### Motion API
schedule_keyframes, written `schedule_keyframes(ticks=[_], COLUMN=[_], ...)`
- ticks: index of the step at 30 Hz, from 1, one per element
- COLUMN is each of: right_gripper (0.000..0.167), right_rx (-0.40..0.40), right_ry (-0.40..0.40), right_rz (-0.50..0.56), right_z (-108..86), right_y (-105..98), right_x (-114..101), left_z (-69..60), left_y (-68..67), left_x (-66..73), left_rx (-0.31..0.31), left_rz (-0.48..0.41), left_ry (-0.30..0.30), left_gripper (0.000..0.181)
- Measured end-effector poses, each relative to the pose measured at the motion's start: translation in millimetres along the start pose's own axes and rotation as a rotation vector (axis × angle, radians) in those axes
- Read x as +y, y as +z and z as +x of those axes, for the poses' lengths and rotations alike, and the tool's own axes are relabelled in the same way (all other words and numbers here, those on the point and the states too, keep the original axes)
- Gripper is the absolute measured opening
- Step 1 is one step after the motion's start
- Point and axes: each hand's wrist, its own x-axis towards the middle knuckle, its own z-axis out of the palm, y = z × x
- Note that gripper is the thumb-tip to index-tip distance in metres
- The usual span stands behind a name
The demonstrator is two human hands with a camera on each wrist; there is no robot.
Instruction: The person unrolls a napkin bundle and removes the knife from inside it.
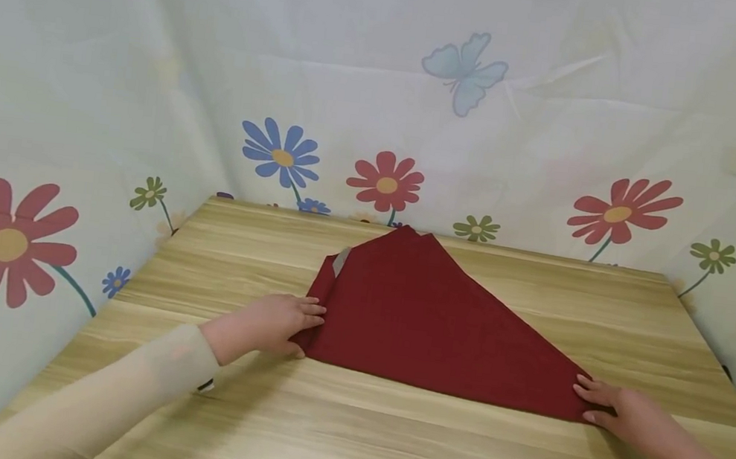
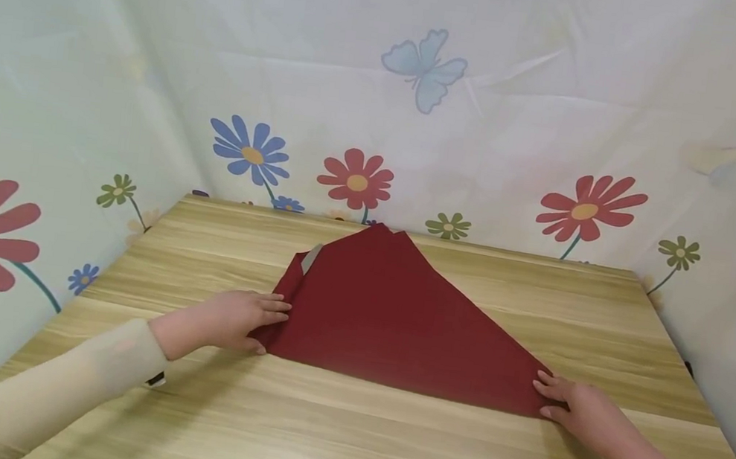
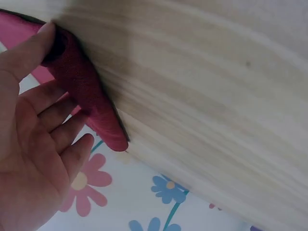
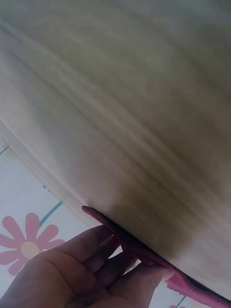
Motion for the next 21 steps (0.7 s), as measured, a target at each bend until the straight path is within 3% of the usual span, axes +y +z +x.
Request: schedule_keyframes(ticks=[12,21], right_gripper=[0.042,0.043], right_rx=[0.039,0.003], right_ry=[-0.026,-0.001], right_rz=[-0.011,0.016], right_z=[-0.5,-1.0], right_y=[1.7,-2.6], right_x=[-0.9,-2.1], left_z=[-6.2,-8.9], left_y=[5.4,6.3], left_x=[-1.9,-4.4], left_rx=[0.075,0.123], left_rz=[-0.064,-0.055], left_ry=[-0.048,-0.118], left_gripper=[0.058,0.059])
